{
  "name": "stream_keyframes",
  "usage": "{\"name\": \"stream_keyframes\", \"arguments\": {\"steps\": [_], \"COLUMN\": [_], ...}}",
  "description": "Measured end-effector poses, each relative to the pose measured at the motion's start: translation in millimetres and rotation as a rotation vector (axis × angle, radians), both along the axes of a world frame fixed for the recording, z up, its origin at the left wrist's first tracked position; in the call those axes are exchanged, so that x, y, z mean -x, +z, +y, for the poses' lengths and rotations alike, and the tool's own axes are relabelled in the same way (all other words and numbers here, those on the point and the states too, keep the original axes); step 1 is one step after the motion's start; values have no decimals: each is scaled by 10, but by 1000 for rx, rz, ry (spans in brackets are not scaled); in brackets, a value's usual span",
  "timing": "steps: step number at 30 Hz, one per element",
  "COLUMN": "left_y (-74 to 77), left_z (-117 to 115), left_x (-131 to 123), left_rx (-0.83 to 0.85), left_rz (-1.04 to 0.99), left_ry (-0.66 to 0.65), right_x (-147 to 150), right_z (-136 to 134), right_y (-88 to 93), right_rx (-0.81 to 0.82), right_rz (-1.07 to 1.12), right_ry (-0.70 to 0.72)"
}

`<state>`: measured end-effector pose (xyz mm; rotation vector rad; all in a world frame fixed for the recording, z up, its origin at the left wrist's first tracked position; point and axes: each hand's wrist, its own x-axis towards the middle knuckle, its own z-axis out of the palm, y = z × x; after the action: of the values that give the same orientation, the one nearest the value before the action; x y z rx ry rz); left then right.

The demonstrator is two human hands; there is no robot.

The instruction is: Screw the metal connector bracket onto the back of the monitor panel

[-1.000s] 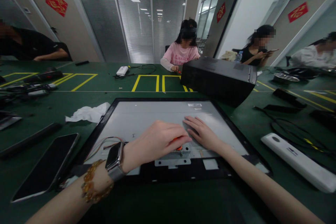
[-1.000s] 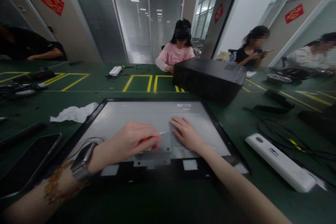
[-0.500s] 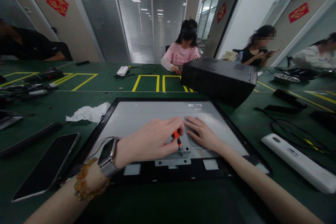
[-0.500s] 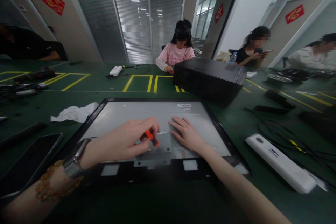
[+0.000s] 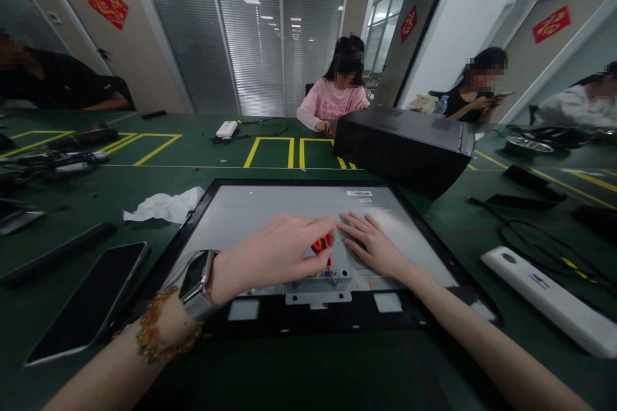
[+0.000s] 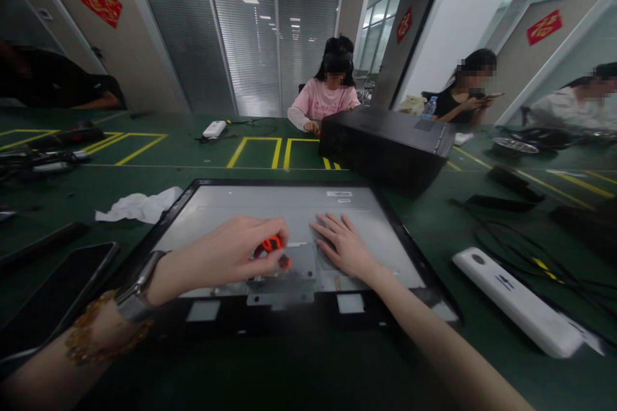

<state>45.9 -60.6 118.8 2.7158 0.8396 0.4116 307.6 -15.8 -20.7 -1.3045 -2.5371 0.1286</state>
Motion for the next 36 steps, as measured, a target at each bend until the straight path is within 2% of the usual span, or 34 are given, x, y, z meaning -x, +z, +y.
{"name": "stream_keyframes", "arguments": {"steps": [7, 15, 29, 36], "left_y": [-14, 20, -100, -72], "left_z": [11, -49, 44, 18], "left_x": [26, -7, -1, -8], "left_rx": [-47, -16, -109, -104], "left_rz": [18, 32, 14, -20], "left_ry": [6, 24, 60, -18], "right_x": [8, -7, -10, -8], "right_z": [-4, 2, 10, 14], "right_y": [8, -5, -12, -22], "right_rx": [-7, -14, -13, -24], "right_rz": [8, 18, 18, 15], "right_ry": [1, 8, 6, 7]}}
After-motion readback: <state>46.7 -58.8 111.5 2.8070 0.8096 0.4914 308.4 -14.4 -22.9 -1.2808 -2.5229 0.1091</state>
